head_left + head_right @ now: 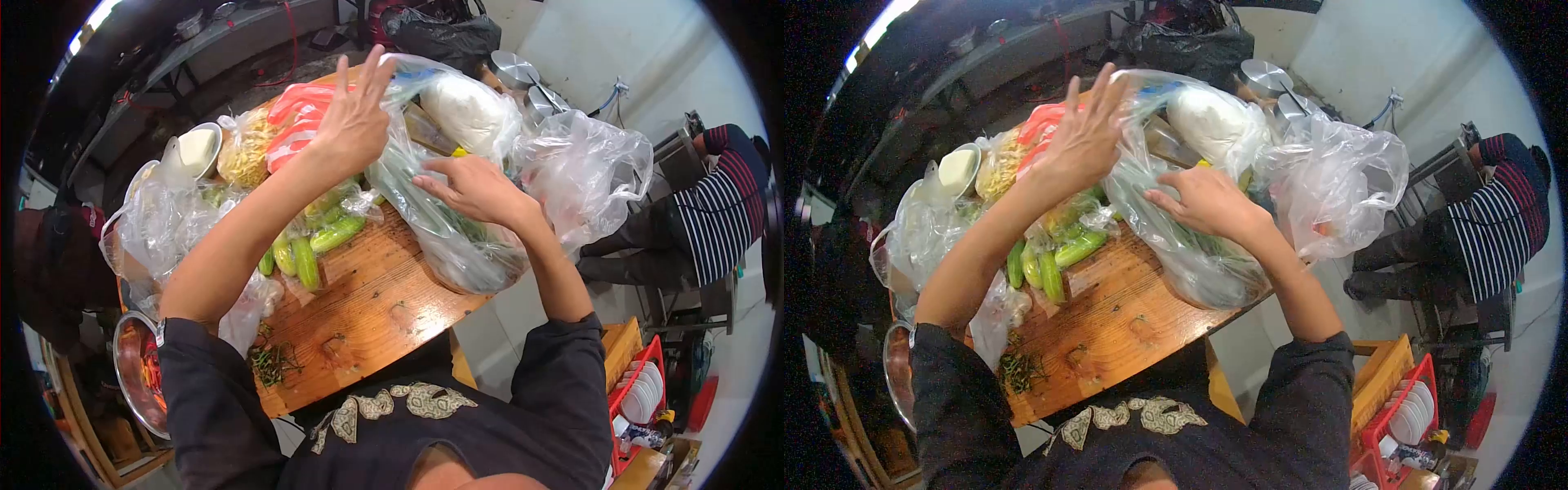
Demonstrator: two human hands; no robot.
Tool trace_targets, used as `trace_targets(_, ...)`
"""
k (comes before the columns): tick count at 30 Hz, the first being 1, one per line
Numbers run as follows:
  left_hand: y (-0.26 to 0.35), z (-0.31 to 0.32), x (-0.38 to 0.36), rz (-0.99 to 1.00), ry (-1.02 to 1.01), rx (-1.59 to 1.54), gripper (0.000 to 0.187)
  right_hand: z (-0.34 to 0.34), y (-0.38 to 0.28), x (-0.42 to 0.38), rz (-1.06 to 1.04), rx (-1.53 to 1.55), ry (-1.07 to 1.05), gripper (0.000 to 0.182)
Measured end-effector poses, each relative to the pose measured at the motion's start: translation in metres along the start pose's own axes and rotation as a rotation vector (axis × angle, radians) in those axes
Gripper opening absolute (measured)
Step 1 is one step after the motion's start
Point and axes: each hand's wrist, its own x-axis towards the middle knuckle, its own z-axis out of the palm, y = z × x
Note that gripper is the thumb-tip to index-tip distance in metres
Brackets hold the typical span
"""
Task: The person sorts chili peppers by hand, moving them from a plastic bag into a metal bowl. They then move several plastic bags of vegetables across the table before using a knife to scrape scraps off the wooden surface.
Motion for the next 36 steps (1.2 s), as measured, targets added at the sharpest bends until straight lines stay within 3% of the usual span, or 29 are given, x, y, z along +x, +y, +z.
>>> trace_targets(5,0.004,-0.015,0.006,0.064,0.01,0.016,0.039,-0.009,0.038,-0.007,0.099,-0.195,0.359,0.042)
trace_targets(8,0.023,-0.015,0.009,0.236,0.041,-0.128,0.042,-0.036,0.042,-0.014,0.279,-0.244,-0.058,0.039)
trace_targets(11,0.057,0.001,0.0,0.383,0.145,-0.394,0.042,0.002,0.046,-0.048,0.075,-0.51,0.075,0.033)
trace_targets(14,0.067,0.016,0.0,0.409,-0.002,-0.409,0.039,0.014,0.044,-0.055,0.001,-0.544,0.123,0.034)
trace_targets(19,0.063,0.013,-0.001,0.377,-0.239,-0.463,0.035,0.023,0.043,-0.05,0.115,-0.566,0.088,0.037)
trace_targets(22,0.057,0.003,0.001,0.336,-0.351,-0.462,0.036,0.016,0.041,-0.04,0.236,-0.549,-0.042,0.038)
trace_targets(23,0.055,0.001,0.002,0.323,-0.374,-0.459,0.037,0.017,0.04,-0.039,0.196,-0.501,0.031,0.041)
trace_targets(26,0.046,0.004,-0.007,0.207,-0.166,-0.38,0.044,0.017,0.028,-0.043,0.035,-0.373,0.27,0.045)
trace_targets(28,0.036,-0.004,-0.012,0.169,-0.182,-0.319,0.048,0.007,-0.003,-0.051,-0.13,-0.297,0.446,0.043)
trace_targets(31,0.016,-0.018,-0.018,0.096,-0.187,-0.225,0.052,-0.009,-0.04,-0.085,-0.16,-0.085,0.24,0.044)
trace_targets(34,-0.003,-0.021,-0.02,0.083,-0.217,-0.209,0.046,-0.009,-0.035,-0.098,-0.192,-0.061,0.196,0.037)
trace_targets(36,-0.008,-0.017,-0.018,0.101,-0.222,-0.188,0.043,-0.018,-0.027,-0.084,-0.235,-0.135,0.393,0.027)
